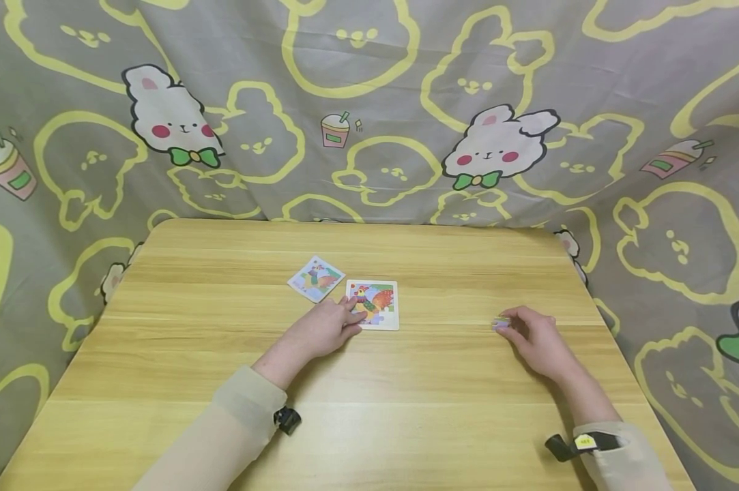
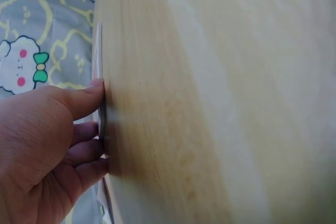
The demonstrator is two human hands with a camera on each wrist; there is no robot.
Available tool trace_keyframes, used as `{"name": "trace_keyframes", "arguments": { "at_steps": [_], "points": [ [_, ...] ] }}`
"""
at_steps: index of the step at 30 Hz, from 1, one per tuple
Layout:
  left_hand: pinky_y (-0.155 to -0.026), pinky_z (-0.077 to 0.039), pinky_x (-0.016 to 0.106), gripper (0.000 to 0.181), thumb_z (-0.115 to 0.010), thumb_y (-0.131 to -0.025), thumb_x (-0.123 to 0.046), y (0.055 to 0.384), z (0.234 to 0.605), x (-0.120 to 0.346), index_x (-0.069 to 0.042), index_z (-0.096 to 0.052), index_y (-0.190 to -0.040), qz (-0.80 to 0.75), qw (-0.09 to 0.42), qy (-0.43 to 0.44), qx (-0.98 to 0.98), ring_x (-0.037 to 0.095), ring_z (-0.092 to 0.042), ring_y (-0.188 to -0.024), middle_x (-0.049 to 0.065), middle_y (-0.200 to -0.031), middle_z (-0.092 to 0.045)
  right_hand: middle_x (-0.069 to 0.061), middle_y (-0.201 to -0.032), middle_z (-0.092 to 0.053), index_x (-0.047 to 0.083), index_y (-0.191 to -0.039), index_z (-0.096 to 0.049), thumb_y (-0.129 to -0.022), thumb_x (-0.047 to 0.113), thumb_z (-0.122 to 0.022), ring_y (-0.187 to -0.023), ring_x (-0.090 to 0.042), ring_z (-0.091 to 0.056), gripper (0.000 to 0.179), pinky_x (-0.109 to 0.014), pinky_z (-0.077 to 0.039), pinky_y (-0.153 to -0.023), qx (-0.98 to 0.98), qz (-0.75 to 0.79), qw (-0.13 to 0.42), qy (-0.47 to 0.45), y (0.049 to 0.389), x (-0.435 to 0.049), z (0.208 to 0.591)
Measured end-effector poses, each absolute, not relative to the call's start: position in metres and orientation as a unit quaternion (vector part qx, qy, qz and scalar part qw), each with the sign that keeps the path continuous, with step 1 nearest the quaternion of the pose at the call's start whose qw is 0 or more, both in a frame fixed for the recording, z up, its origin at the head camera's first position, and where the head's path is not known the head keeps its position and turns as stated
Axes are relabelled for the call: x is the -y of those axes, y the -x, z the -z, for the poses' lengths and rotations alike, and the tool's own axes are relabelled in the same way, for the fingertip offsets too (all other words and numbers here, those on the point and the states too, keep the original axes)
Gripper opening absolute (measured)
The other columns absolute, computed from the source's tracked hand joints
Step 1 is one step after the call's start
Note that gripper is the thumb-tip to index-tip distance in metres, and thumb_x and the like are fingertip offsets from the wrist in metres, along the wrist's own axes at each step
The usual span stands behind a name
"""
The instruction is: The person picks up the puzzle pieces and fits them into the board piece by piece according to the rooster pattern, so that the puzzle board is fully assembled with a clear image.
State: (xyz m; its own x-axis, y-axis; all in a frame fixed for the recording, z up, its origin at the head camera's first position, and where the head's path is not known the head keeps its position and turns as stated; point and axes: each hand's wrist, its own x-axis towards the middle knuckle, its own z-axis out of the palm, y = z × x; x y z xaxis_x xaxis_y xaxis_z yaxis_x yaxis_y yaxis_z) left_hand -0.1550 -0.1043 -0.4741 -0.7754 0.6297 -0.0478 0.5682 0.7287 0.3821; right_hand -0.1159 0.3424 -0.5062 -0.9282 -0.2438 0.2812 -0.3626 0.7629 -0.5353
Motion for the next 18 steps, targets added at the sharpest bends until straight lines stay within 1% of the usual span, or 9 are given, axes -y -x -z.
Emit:
{"name": "trace_keyframes", "arguments": {
  "at_steps": [3,5,6,8,10,12,14,18],
  "points": [
    [-0.117,-0.041,0.052,0.036,-0.067,-0.107,-0.024,0.156,0.476,0.105,-0.01,-0.07,-0.14,-0.179,0.083,-0.328,-0.924,0.044,-0.053,-0.137,0.027,-0.152,-0.05,0.002,-0.089,-0.071,0.004,-0.109,-0.075,-0.093,-0.001,-0.079,-0.079,-0.014,-0.063,0.018,-0.042,-0.037,-0.083,0.928,-0.302,0.124,-0.179,0.116,-0.342,0.51],
    [-0.117,-0.041,0.052,0.036,-0.067,-0.107,-0.024,0.156,0.477,0.105,-0.01,-0.07,-0.14,-0.181,0.082,-0.328,-0.923,0.045,-0.053,-0.137,0.027,-0.152,-0.05,0.0,-0.092,-0.073,0.003,-0.111,-0.076,-0.093,-0.002,-0.079,-0.082,-0.014,-0.065,0.02,-0.042,-0.037,-0.087,0.927,-0.3,0.131,-0.182,0.117,-0.341,0.511],
    [-0.117,-0.041,0.052,0.036,-0.067,-0.107,-0.024,0.156,0.477,0.105,-0.01,-0.07,-0.14,-0.181,0.083,-0.328,-0.923,0.045,-0.053,-0.137,0.027,-0.152,-0.05,-0.001,-0.093,-0.074,0.003,-0.114,-0.075,-0.093,-0.002,-0.079,-0.083,-0.014,-0.066,0.021,-0.04,-0.038,-0.089,0.928,-0.301,0.131,-0.179,0.117,-0.341,0.511],
    [-0.117,-0.041,0.053,0.037,-0.066,-0.107,-0.025,0.156,0.477,0.105,-0.01,-0.07,-0.14,-0.179,0.084,-0.328,-0.924,0.045,-0.053,-0.137,0.027,-0.152,-0.049,-0.003,-0.094,-0.074,0.001,-0.117,-0.073,-0.095,-0.001,-0.077,-0.083,-0.015,-0.065,0.023,-0.029,-0.046,-0.083,0.927,-0.31,0.125,-0.17,0.118,-0.34,0.511],
    [-0.117,-0.041,0.053,0.037,-0.066,-0.107,-0.025,0.156,0.476,0.105,-0.01,-0.069,-0.141,-0.176,0.085,-0.327,-0.924,0.045,-0.052,-0.138,0.027,-0.153,-0.049,-0.005,-0.095,-0.073,-0.001,-0.119,-0.07,-0.096,-0.001,-0.077,-0.081,-0.015,-0.065,0.024,-0.021,-0.051,-0.073,0.925,-0.324,0.119,-0.158,0.119,-0.339,0.511],
    [-0.117,-0.041,0.053,0.037,-0.066,-0.107,-0.025,0.156,0.476,0.105,-0.01,-0.069,-0.141,-0.174,0.086,-0.327,-0.925,0.045,-0.052,-0.138,0.026,-0.153,-0.049,-0.006,-0.093,-0.071,-0.001,-0.117,-0.067,-0.096,-0.001,-0.077,-0.08,-0.015,-0.063,0.023,-0.015,-0.049,-0.07,0.921,-0.343,0.115,-0.147,0.12,-0.337,0.51],
    [-0.117,-0.041,0.053,0.037,-0.066,-0.108,-0.025,0.156,0.476,0.105,-0.01,-0.069,-0.141,-0.172,0.087,-0.326,-0.925,0.044,-0.052,-0.138,0.026,-0.154,-0.048,-0.006,-0.093,-0.071,0.0,-0.113,-0.067,-0.095,-0.001,-0.078,-0.08,-0.014,-0.063,0.021,-0.013,-0.049,-0.071,0.917,-0.356,0.117,-0.141,0.122,-0.334,0.508],
    [-0.116,-0.041,0.052,0.037,-0.066,-0.107,-0.025,0.155,0.476,0.105,-0.011,-0.069,-0.141,-0.172,0.087,-0.325,-0.926,0.044,-0.052,-0.138,0.026,-0.154,-0.049,-0.007,-0.094,-0.074,0.001,-0.109,-0.072,-0.095,0.001,-0.079,-0.082,-0.012,-0.067,0.016,-0.013,-0.052,-0.073,0.91,-0.375,0.117,-0.134,0.125,-0.324,0.503]
  ]
}}
